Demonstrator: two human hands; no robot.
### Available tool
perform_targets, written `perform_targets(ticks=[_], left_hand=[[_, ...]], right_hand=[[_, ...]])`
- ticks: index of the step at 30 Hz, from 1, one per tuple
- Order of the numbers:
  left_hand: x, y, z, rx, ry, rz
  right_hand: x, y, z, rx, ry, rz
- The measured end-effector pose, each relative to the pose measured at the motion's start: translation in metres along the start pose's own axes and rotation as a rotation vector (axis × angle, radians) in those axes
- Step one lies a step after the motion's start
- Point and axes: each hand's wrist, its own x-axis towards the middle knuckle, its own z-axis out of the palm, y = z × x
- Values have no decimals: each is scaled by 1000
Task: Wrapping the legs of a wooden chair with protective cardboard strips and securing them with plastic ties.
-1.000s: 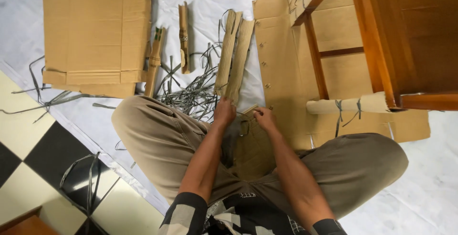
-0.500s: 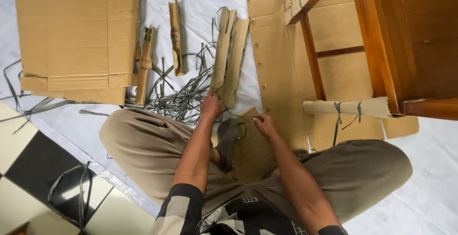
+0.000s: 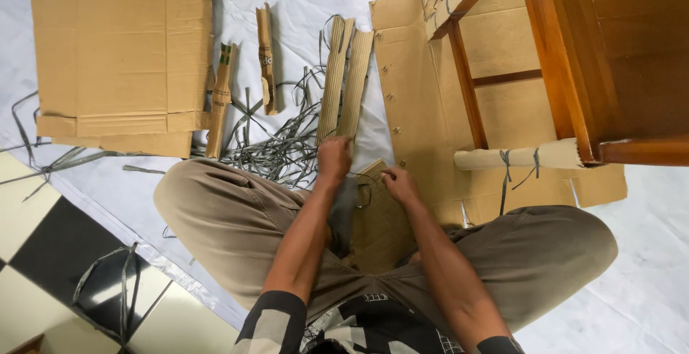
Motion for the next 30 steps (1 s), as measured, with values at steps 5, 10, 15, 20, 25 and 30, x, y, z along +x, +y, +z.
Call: perform_targets(ticks=[5, 10, 15, 20, 25, 30], left_hand=[[-5, 74, -44, -284, -155, 20], [4, 98, -50, -1058, -306, -103], [20, 85, -69, -1298, -91, -218], [28, 76, -60, -1335, 45, -272], [20, 94, -51, -1324, 20, -284], [20, 110, -21, -1264, 36, -339]], right_hand=[[-17, -46, -16, 307, 122, -245], [-40, -99, -47, 357, 126, -373], [-62, -124, -64, 762, -2, -300], [-77, -133, -83, 892, 125, -135], [-61, -90, -81, 817, 248, -40], [-59, -46, -74, 812, 398, -3]])
